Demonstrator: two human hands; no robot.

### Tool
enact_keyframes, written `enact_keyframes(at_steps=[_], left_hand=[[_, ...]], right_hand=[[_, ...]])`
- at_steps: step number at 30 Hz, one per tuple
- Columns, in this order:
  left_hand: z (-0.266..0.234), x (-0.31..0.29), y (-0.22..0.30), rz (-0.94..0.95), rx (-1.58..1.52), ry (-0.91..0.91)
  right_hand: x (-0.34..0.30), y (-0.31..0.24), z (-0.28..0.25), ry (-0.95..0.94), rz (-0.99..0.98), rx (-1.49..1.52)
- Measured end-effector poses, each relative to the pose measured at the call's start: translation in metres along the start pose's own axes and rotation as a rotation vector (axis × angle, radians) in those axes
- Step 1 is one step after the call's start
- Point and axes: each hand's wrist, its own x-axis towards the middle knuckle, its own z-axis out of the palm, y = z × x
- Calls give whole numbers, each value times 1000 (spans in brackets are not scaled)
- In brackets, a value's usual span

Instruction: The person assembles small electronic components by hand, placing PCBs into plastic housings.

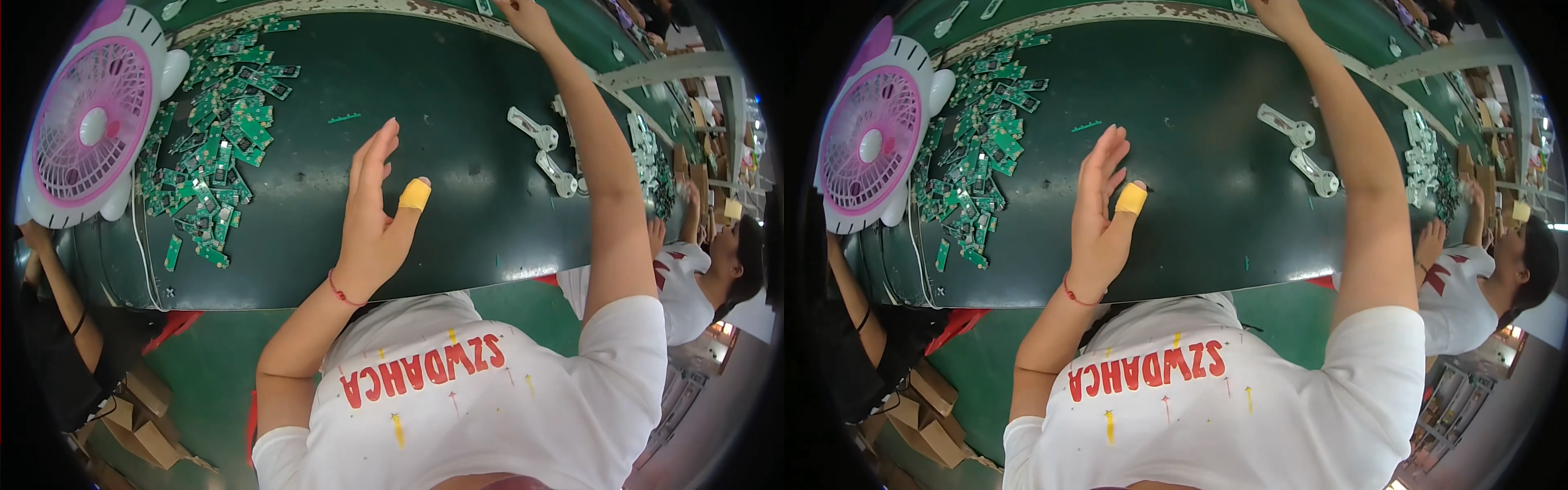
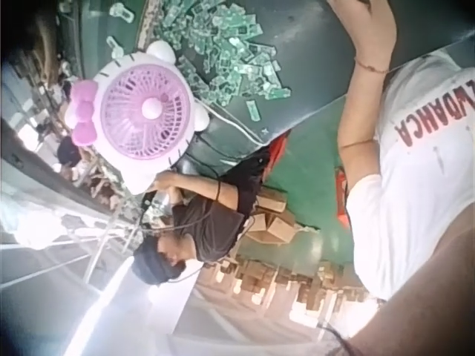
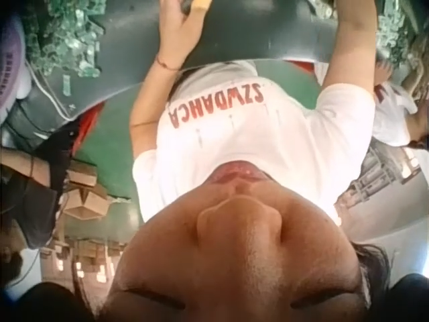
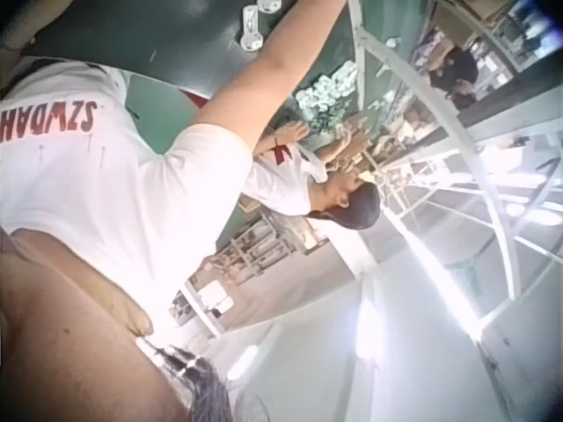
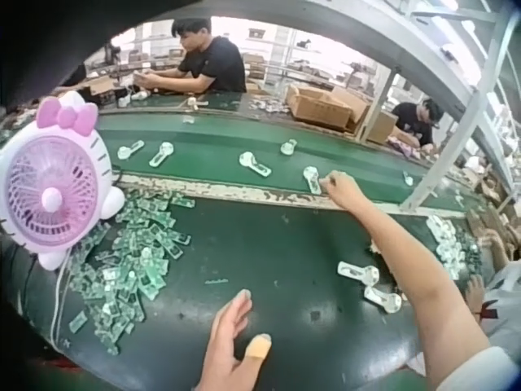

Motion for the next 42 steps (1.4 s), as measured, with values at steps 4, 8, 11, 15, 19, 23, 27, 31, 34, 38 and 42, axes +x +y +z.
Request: enact_keyframes(at_steps=[4, 8, 11, 15, 19, 23, 27, 31, 34, 38, 42], left_hand=[[0, -1, -3, 11, -16, -27], [5, 0, 2, 42, -35, -129], [4, -5, 4, 33, 54, -201], [6, -14, 3, 196, 482, -160], [6, -17, -6, 261, 793, -69], [-3, -27, -17, 264, 844, -122], [-11, -33, -14, 250, 783, -169], [-15, -34, -11, 235, 754, -155], [-19, -32, -10, 249, 714, -175], [-22, -34, -13, 268, 679, -190], [-23, -36, -9, 194, 660, -214]], right_hand=[[-91, -56, -86, -545, -177, -131], [-183, -56, -94, -443, -222, -345], [-201, -71, -79, -264, -234, -168], [-212, -124, -59, -254, -335, 48], [-221, -167, -52, -318, -536, 254], [-236, -193, -54, -348, -588, 362], [-253, -207, -52, -245, -567, 225], [-257, -217, -58, -154, -610, 15], [-259, -221, -59, -165, -563, -42], [-254, -214, -54, -281, -515, 102], [-250, -201, -47, -370, -557, 360]])
